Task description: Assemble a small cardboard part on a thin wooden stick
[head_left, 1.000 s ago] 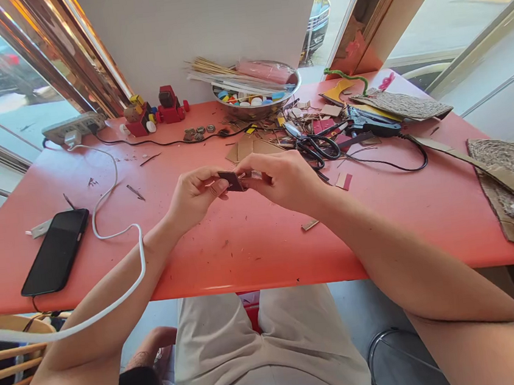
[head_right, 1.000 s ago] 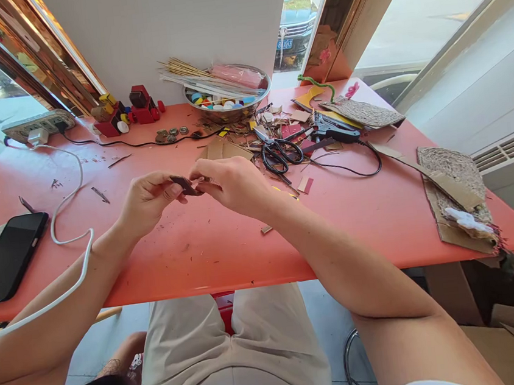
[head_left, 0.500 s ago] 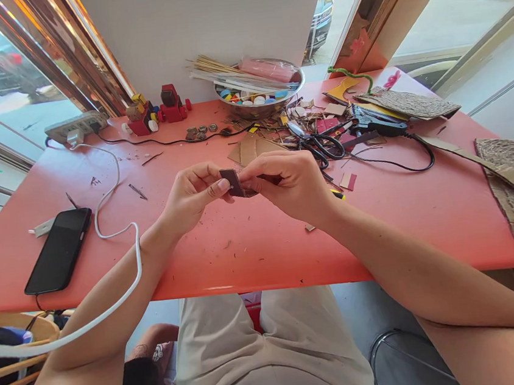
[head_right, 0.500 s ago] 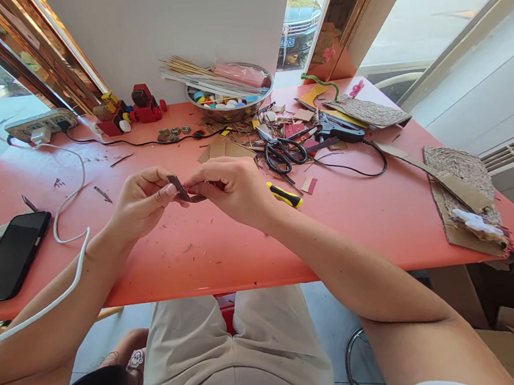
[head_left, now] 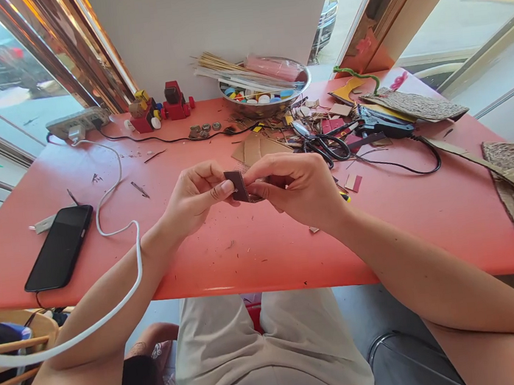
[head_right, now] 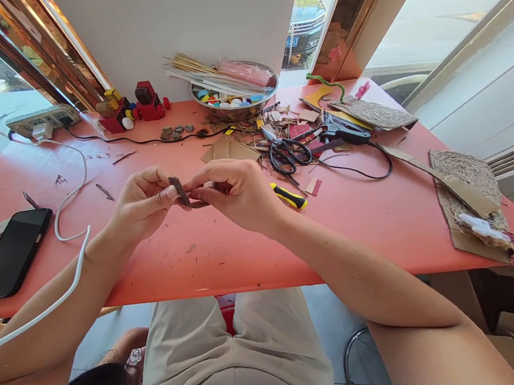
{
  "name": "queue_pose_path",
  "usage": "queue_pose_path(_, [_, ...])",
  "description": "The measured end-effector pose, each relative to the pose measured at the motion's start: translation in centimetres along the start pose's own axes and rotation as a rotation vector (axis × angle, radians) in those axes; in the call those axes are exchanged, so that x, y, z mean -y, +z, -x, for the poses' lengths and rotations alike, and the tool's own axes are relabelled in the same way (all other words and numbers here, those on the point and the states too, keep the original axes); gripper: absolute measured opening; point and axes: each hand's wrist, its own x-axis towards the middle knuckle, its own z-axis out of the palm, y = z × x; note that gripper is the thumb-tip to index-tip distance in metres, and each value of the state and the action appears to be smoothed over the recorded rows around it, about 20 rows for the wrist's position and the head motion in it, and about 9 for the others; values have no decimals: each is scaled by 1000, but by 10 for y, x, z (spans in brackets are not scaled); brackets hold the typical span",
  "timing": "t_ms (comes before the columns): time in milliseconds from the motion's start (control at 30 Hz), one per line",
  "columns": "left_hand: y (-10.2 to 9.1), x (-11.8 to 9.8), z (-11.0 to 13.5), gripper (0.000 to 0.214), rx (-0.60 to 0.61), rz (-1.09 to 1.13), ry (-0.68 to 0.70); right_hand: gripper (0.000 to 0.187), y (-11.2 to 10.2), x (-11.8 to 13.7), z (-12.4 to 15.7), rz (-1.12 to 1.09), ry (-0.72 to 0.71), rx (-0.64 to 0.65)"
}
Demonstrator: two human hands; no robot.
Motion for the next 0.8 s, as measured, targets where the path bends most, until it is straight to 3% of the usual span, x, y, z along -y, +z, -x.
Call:
queue_pose_path(633, [8,2,3,57,24,106,-47,20,-11,-7,-3,119,-166,93])
queue_pose_path(800, [8,0,2,54,11,204,-41,14,-6,-2,-1,127,-149,18])
